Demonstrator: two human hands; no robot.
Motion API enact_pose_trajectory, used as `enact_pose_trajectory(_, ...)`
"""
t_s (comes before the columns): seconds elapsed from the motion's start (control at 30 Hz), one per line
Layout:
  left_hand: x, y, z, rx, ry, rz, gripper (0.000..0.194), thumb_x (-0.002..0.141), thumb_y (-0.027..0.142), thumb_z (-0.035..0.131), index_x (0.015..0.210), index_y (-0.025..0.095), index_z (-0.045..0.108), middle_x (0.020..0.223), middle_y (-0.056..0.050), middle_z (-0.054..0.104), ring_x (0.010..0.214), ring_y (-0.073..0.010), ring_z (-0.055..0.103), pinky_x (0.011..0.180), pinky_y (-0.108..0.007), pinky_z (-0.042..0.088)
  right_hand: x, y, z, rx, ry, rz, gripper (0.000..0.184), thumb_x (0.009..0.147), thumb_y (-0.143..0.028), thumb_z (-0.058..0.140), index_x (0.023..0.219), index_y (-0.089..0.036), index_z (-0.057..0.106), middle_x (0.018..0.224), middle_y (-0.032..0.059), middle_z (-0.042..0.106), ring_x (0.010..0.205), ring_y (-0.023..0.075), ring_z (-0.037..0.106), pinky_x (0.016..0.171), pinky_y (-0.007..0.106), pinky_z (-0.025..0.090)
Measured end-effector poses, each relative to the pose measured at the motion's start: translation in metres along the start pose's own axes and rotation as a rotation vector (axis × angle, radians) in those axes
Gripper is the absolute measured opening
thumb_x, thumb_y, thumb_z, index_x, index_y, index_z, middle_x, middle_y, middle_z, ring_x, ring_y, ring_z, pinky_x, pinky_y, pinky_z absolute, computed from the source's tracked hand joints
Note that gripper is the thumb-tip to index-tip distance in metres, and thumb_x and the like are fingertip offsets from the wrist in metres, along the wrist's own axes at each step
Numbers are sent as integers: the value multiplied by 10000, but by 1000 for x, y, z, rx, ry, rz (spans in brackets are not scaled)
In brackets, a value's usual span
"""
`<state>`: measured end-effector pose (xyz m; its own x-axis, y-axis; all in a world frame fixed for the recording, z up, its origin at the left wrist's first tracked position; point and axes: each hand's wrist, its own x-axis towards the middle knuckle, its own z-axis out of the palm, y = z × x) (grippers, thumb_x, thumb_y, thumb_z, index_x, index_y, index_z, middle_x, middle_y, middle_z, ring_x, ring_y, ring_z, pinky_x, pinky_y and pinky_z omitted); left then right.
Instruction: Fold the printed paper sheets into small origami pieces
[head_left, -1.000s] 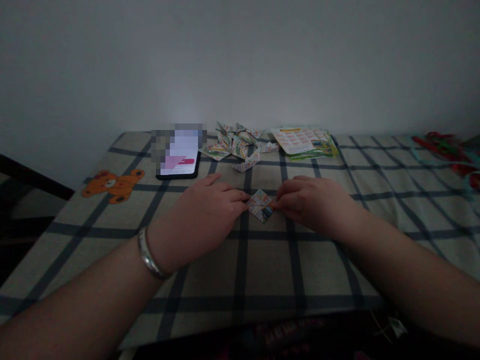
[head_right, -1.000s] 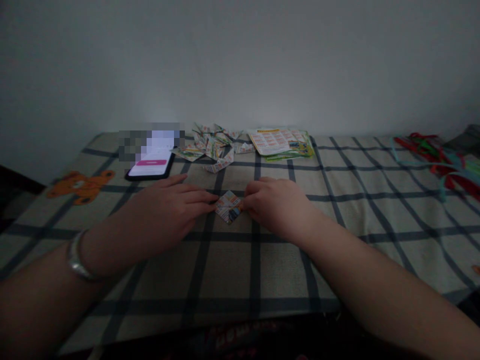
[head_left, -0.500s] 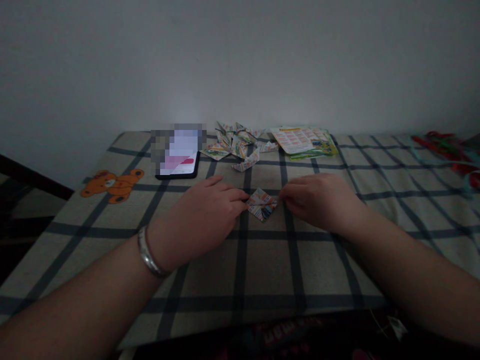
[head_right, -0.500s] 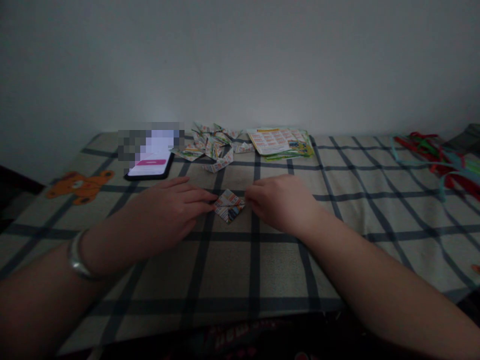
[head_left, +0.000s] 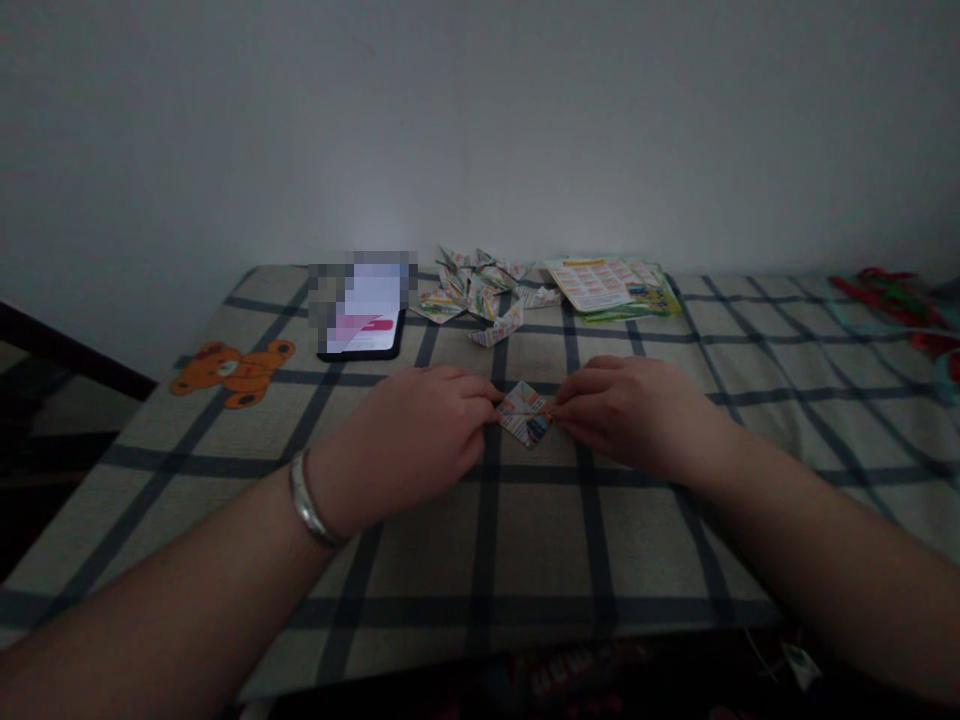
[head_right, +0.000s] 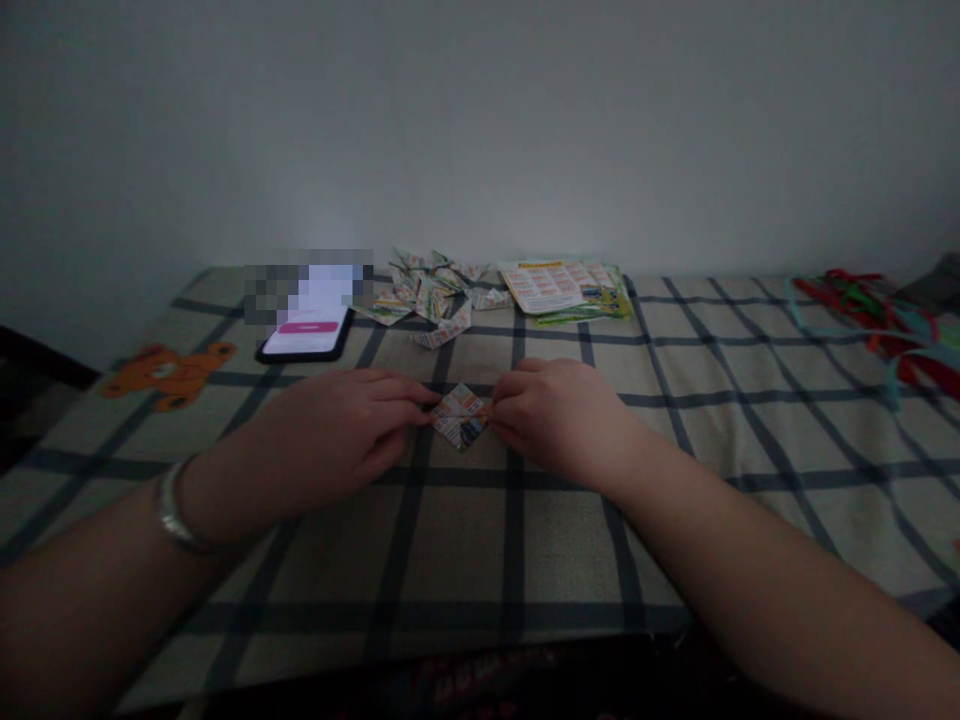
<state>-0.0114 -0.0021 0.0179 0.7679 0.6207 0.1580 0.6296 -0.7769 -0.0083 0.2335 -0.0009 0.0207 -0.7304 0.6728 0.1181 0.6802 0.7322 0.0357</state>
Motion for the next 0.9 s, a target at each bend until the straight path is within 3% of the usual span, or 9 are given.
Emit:
enact_pose_trajectory(0.2, 1, 2, 1, -35, 21, -10, 218, 868, 169, 514, 979, 181, 701, 1121, -38, 692, 1017, -228, 632, 878, -405, 519, 1, 2, 1, 28, -4, -25, 222, 913, -249, 541, 958, -227, 757, 1053, 33, 719, 946, 202, 607, 748, 319, 458)
enact_pose_trajectory(0.4, 9, 1, 11, -73, 74, -64, 185, 900, 219, 515, 926, 161, 689, 1138, -60, 687, 1071, -240, 617, 949, -434, 502, 1, 8, 7, 122, 46, 44, 161, 887, -288, 596, 911, -252, 750, 1047, 7, 718, 944, 191, 616, 759, 304, 462)
enact_pose_trajectory(0.7, 9, -2, 20, -128, 125, -66, 125, 892, 217, 551, 910, 160, 661, 1176, -72, 668, 1140, -230, 578, 1030, -426, 451, 10, 4, 18, 242, 142, 166, 115, 851, -276, 632, 910, -193, 686, 1005, 57, 691, 988, 213, 593, 875, 345, 456)
enact_pose_trajectory(0.9, 10, -1, 20, -153, 134, -98, 117, 895, 222, 538, 887, 166, 641, 1159, -68, 666, 1141, -238, 571, 1036, -437, 437, 11, 3, 24, 254, 186, 162, 117, 845, -272, 631, 879, -172, 679, 1088, 77, 680, 1010, 233, 594, 923, 378, 450)
